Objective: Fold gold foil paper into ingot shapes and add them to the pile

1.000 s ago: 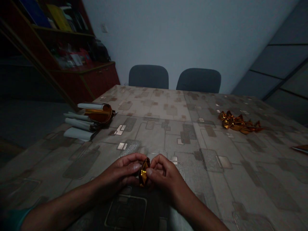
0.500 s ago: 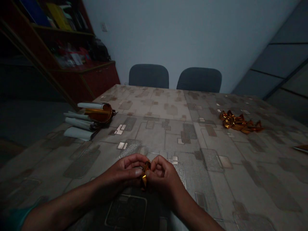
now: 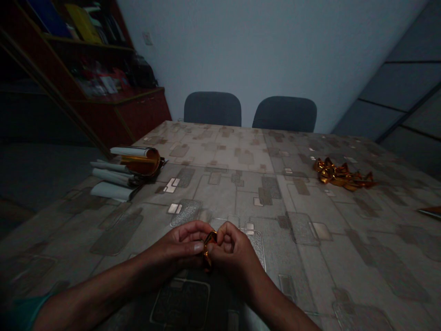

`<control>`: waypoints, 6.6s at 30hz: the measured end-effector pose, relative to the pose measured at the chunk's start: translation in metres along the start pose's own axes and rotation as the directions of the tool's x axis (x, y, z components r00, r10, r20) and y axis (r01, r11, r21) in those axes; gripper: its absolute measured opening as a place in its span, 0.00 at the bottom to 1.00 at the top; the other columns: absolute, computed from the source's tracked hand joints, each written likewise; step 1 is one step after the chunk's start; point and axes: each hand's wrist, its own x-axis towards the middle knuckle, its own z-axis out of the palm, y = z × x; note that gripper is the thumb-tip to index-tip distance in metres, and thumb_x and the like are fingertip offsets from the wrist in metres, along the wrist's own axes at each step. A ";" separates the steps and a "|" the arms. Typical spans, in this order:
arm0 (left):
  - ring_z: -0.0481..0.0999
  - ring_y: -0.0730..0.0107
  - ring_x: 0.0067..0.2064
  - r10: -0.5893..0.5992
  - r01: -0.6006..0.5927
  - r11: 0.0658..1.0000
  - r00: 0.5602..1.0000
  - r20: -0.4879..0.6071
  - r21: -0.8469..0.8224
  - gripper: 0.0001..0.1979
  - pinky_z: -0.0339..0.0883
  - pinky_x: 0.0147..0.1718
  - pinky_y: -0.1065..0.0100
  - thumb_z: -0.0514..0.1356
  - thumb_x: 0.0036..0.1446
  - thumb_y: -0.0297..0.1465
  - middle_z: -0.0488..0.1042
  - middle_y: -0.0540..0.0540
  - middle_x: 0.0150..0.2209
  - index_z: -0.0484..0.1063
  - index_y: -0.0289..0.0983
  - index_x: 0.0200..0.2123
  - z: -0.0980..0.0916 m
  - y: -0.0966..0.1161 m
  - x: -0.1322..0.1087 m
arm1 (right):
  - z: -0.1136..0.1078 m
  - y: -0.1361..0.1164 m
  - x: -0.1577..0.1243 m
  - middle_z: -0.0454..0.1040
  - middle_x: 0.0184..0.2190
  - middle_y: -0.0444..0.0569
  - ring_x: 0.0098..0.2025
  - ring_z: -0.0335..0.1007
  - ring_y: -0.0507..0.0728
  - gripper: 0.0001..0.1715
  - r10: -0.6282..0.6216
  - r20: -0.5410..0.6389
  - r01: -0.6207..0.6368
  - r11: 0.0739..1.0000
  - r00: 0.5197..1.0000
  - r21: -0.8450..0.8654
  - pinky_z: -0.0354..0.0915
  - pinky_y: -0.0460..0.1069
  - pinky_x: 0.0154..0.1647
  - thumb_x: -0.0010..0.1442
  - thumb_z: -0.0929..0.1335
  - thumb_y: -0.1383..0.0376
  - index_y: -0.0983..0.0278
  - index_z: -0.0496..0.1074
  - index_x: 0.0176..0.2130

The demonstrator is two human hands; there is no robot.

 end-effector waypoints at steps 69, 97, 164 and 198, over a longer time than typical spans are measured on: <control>0.78 0.66 0.41 0.105 -0.095 0.991 0.988 0.109 -0.092 0.16 0.73 0.38 0.67 0.71 0.51 0.31 0.73 0.45 0.41 0.71 0.36 0.42 0.005 -0.008 0.001 | -0.009 0.005 0.002 0.58 0.17 0.36 0.19 0.51 0.49 0.21 -0.024 0.040 0.026 0.997 0.999 -0.068 0.50 0.46 0.21 0.46 0.75 0.62 0.59 0.58 0.26; 0.80 0.73 0.33 0.338 -0.335 0.941 0.936 -0.104 0.045 0.17 0.72 0.35 0.72 0.72 0.51 0.32 0.80 0.45 0.36 0.71 0.35 0.40 0.006 -0.006 0.003 | -0.014 -0.022 -0.016 0.72 0.36 0.46 0.34 0.70 0.55 0.15 -0.345 0.042 0.340 0.886 0.938 -0.316 0.66 0.50 0.35 0.60 0.71 0.61 0.58 0.66 0.46; 0.76 0.74 0.29 0.353 -0.324 0.928 0.922 -0.157 0.182 0.18 0.70 0.29 0.73 0.71 0.50 0.39 0.76 0.48 0.31 0.71 0.34 0.37 0.009 0.001 0.000 | -0.017 -0.033 -0.017 0.74 0.38 0.49 0.41 0.72 0.58 0.04 -0.484 0.196 0.501 0.652 0.853 -0.569 0.69 0.52 0.37 0.61 0.70 0.68 0.59 0.76 0.36; 0.73 0.77 0.28 0.352 -0.306 0.905 0.929 -0.116 0.296 0.11 0.68 0.28 0.76 0.68 0.55 0.34 0.74 0.51 0.30 0.73 0.35 0.39 0.016 -0.003 -0.006 | -0.003 -0.013 -0.011 0.73 0.27 0.47 0.29 0.69 0.53 0.13 -0.618 0.202 0.563 0.469 0.760 -0.681 0.62 0.48 0.29 0.56 0.65 0.75 0.61 0.61 0.25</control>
